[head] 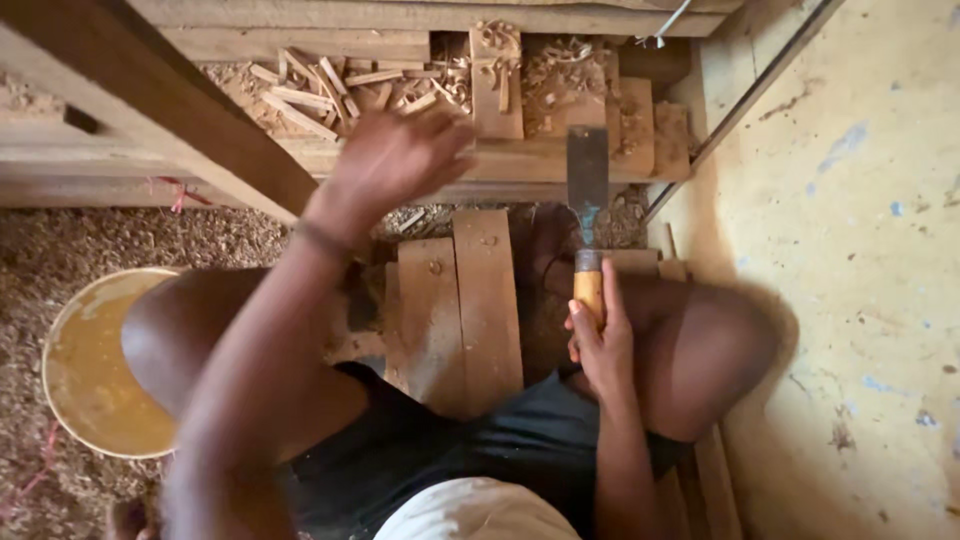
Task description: The person carves and shapes wood pieces using a chisel and their hands while sitting among wood shavings.
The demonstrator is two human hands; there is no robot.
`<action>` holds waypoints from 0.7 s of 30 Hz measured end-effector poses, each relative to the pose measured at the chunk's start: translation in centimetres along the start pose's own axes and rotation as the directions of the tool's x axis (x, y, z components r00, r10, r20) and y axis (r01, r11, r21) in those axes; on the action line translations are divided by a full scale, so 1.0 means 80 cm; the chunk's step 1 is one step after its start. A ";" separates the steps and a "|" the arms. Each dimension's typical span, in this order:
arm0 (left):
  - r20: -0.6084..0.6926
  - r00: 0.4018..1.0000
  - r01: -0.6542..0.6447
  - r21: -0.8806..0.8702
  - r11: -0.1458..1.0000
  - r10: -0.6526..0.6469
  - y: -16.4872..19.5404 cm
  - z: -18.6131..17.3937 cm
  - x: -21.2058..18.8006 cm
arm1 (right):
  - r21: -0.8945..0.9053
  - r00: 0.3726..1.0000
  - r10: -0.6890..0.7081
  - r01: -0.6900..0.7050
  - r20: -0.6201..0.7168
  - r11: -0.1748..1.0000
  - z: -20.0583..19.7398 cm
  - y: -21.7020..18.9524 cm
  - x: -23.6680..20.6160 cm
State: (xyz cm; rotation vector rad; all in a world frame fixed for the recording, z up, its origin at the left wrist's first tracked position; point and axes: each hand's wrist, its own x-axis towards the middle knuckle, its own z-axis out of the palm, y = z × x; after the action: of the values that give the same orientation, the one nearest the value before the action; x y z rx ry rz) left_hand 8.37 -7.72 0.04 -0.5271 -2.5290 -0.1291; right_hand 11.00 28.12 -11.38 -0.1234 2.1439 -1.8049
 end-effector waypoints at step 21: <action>-0.066 0.809 0.541 -0.306 0.784 -0.584 0.003 0.129 0.022 | 0.107 0.995 0.097 -0.098 0.014 0.989 -0.005 0.002 0.002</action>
State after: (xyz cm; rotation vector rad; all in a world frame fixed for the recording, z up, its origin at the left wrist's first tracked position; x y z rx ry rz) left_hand 2.00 -4.83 -7.77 0.1671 -2.4407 -0.7249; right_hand 10.73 28.46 -11.52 -0.0007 2.0054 -1.8543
